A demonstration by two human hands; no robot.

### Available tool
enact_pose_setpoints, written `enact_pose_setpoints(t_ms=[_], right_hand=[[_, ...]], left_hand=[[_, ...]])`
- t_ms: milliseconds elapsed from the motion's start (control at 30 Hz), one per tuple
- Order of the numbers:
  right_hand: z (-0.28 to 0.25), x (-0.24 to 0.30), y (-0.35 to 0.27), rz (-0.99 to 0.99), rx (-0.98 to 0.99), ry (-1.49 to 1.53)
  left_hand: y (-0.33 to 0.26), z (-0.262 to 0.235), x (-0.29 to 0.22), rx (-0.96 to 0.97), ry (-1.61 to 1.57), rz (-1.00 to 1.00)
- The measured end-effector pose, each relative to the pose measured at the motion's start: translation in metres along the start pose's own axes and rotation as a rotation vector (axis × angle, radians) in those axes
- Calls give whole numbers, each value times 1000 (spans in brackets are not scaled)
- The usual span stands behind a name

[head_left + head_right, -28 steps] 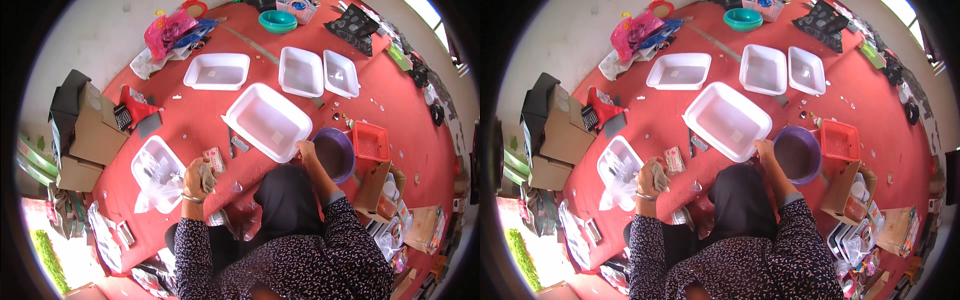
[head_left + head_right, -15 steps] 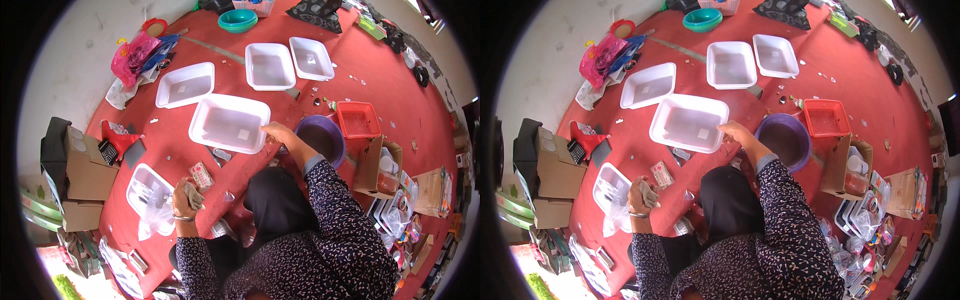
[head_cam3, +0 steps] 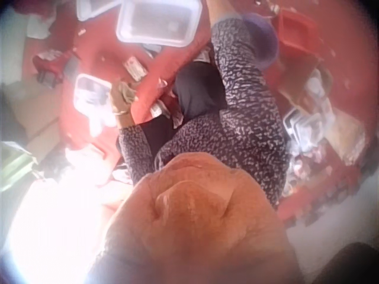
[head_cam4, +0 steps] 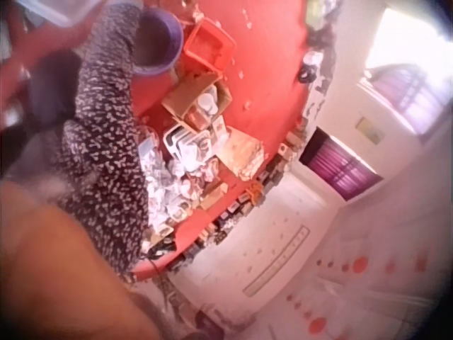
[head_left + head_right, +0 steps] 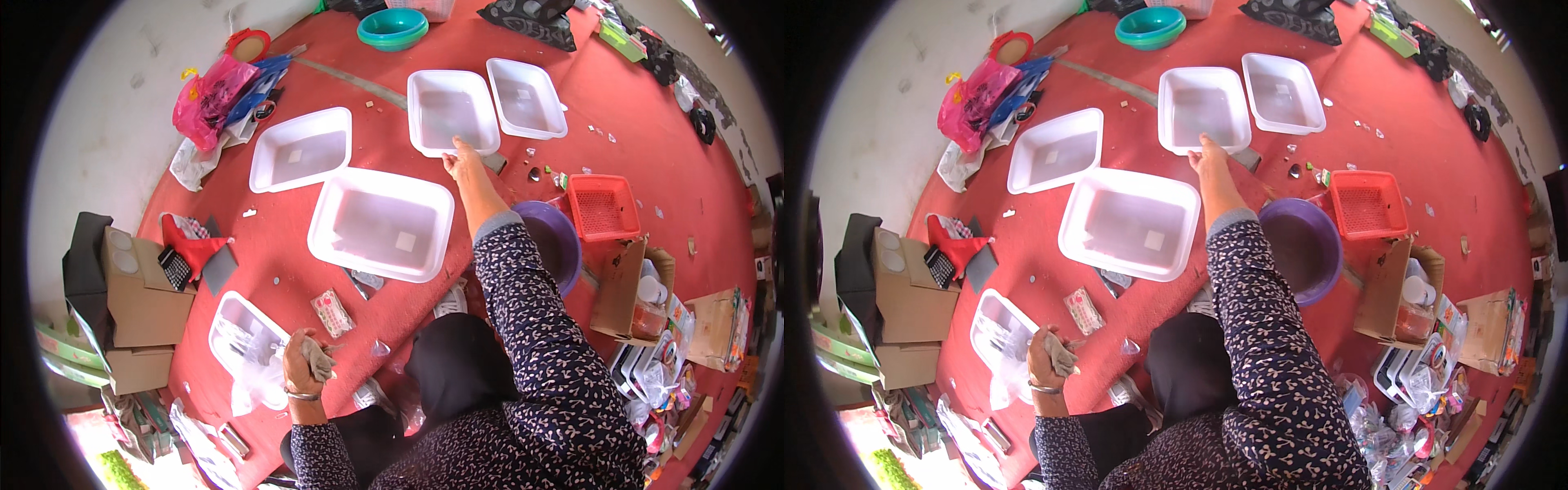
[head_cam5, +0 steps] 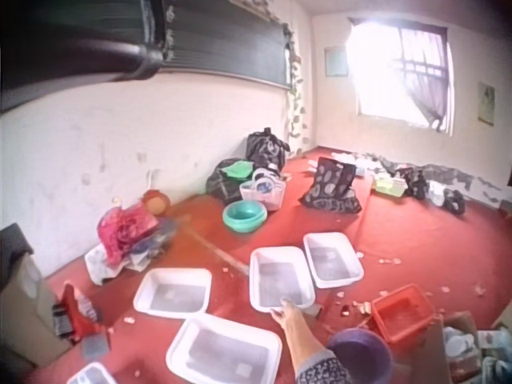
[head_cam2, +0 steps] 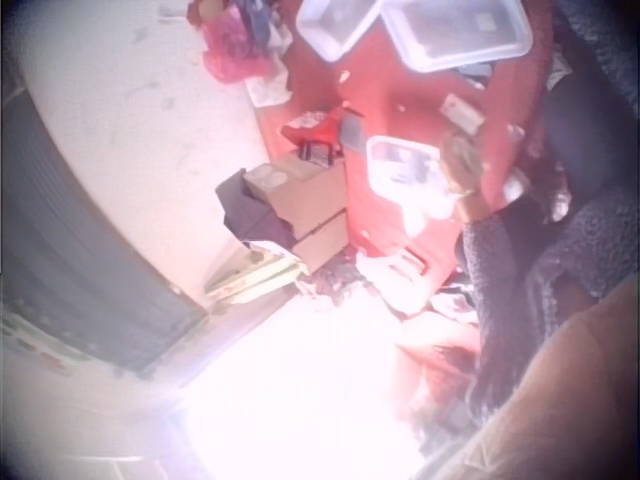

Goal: The person sits on the floor and sorts small items from plastic bags into white plastic containers. They handle various objects including cables, small electronics, and miscellaneous parts, placing them into different containers or back into bags.

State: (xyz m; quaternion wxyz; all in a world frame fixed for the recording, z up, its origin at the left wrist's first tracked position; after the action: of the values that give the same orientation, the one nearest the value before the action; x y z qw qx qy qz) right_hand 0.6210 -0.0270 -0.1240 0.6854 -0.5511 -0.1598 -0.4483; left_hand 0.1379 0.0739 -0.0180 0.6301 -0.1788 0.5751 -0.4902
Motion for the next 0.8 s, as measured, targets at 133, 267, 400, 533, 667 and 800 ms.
enact_pose_setpoints(t_ms=[133,267,400,533,667,800], right_hand=[[17,0,-2,54,-59,252],[10,21,-9,70,247,148],[-31,39,-67,-85,365,-243],[-79,38,-115,-39,459,-507],[-99,25,-142,-187,530,-866],[-81,16,-154,-314,566,-1069]], left_hand=[[9,2,-2,-10,-11,-16],[8,15,-1,28,-6,-25],[-1,11,-3,56,-43,-15],[-5,2,2,165,79,123],[-1,6,-2,107,7,42],[-8,2,-4,119,21,79]])
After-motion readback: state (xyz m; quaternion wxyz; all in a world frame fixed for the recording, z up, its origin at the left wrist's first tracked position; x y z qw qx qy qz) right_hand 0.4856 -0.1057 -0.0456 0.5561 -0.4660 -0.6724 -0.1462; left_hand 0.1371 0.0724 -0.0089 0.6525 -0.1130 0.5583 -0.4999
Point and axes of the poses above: each hand's wrist, its own y-axis towards the middle knuckle, its own z-axis out of the palm, x = y × z, the point moved 3 cm from there along y, towards the middle knuckle, and after that the axes turned 12 degrees about -z, right-handed, at the moved point
